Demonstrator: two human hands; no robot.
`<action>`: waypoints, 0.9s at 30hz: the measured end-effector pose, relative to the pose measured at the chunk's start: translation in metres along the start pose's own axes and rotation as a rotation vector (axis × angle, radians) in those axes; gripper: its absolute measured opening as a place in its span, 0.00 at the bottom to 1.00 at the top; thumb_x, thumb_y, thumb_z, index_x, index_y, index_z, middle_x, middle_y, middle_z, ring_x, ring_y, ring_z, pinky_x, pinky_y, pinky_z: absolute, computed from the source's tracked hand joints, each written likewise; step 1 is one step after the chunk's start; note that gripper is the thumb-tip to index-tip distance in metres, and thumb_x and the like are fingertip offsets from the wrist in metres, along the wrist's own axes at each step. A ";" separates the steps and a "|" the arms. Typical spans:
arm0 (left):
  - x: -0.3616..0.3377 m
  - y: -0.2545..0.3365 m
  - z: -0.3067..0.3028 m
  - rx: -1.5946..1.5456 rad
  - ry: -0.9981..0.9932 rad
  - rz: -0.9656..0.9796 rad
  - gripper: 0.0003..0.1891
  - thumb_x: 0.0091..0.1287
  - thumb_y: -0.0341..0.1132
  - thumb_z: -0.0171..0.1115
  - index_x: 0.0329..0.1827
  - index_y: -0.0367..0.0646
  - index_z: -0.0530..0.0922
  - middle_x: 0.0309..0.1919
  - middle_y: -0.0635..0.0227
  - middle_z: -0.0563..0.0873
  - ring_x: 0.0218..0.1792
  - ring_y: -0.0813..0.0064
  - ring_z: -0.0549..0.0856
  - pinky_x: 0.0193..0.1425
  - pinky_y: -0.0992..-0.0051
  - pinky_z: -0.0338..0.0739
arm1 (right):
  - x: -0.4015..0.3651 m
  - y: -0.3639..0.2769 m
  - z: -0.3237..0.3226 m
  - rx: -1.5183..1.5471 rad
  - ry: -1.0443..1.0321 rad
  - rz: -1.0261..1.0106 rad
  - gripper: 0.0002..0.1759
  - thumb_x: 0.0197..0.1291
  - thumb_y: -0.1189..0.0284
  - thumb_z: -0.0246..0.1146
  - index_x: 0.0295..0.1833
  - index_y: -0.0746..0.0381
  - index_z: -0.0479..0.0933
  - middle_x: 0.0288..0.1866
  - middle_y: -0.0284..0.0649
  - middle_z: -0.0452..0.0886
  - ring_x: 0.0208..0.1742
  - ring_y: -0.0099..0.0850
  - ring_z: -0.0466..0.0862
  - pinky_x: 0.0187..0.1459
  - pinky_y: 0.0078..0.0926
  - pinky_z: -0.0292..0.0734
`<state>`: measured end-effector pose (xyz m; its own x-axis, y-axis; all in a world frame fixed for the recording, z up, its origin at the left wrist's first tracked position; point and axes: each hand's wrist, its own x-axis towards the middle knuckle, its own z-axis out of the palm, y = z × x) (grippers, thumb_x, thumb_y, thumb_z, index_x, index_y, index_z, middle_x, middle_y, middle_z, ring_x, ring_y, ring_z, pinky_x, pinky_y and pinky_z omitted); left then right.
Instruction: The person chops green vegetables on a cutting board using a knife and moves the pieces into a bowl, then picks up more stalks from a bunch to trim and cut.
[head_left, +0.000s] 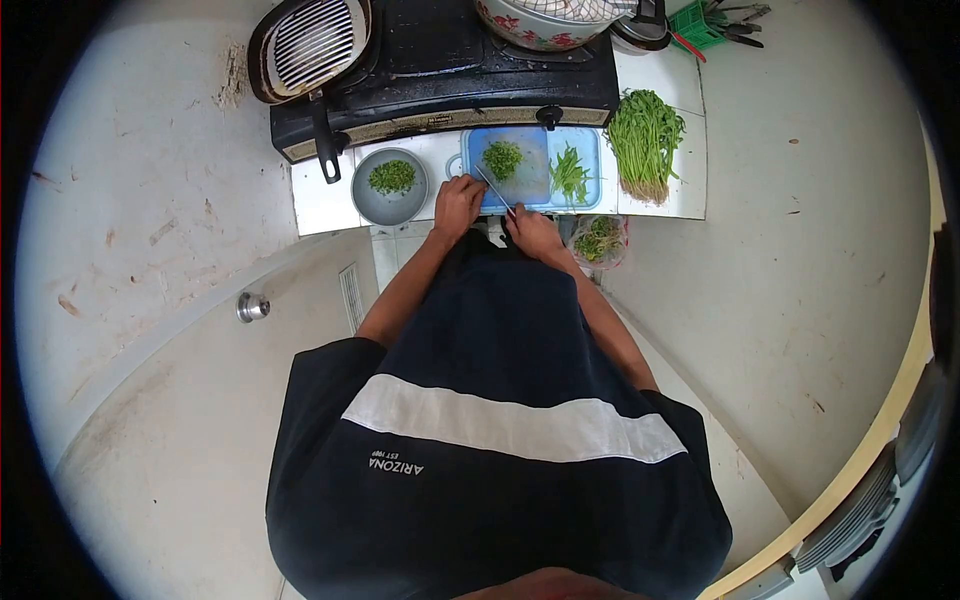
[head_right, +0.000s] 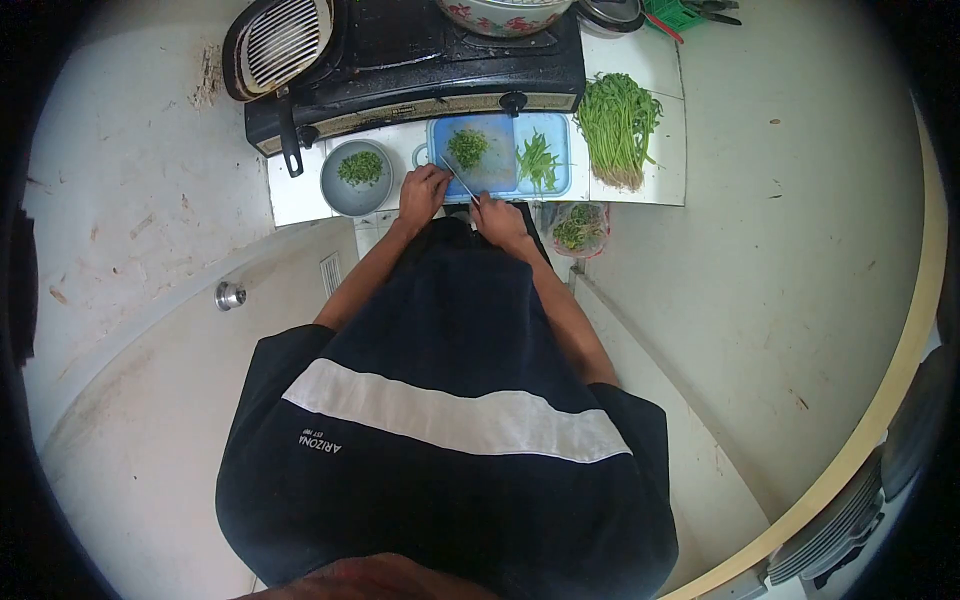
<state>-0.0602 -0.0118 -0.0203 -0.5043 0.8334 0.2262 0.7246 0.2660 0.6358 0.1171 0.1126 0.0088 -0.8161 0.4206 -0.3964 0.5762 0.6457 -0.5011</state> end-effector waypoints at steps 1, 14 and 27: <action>0.000 0.000 0.000 -0.004 -0.003 -0.005 0.04 0.68 0.31 0.71 0.42 0.45 0.90 0.36 0.67 0.86 0.41 0.60 0.85 0.49 0.60 0.78 | 0.001 -0.001 -0.001 0.004 -0.008 0.006 0.23 0.80 0.55 0.55 0.56 0.68 0.74 0.33 0.64 0.87 0.40 0.67 0.88 0.45 0.65 0.83; 0.001 0.001 -0.003 -0.080 0.003 -0.048 0.05 0.70 0.31 0.70 0.43 0.43 0.90 0.38 0.63 0.88 0.42 0.56 0.87 0.49 0.59 0.81 | -0.009 -0.002 -0.012 0.026 -0.041 0.033 0.21 0.78 0.57 0.57 0.50 0.68 0.76 0.31 0.63 0.86 0.38 0.65 0.89 0.44 0.63 0.84; 0.002 0.002 -0.008 -0.049 -0.032 -0.004 0.06 0.69 0.30 0.69 0.45 0.43 0.90 0.40 0.64 0.88 0.42 0.58 0.87 0.49 0.59 0.81 | 0.003 -0.003 0.003 -0.033 -0.041 0.034 0.22 0.79 0.56 0.57 0.56 0.67 0.74 0.36 0.64 0.87 0.41 0.67 0.88 0.46 0.64 0.83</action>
<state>-0.0638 -0.0135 -0.0127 -0.4918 0.8474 0.2003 0.6984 0.2465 0.6719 0.1128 0.1097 0.0070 -0.7932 0.4166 -0.4441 0.6011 0.6524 -0.4616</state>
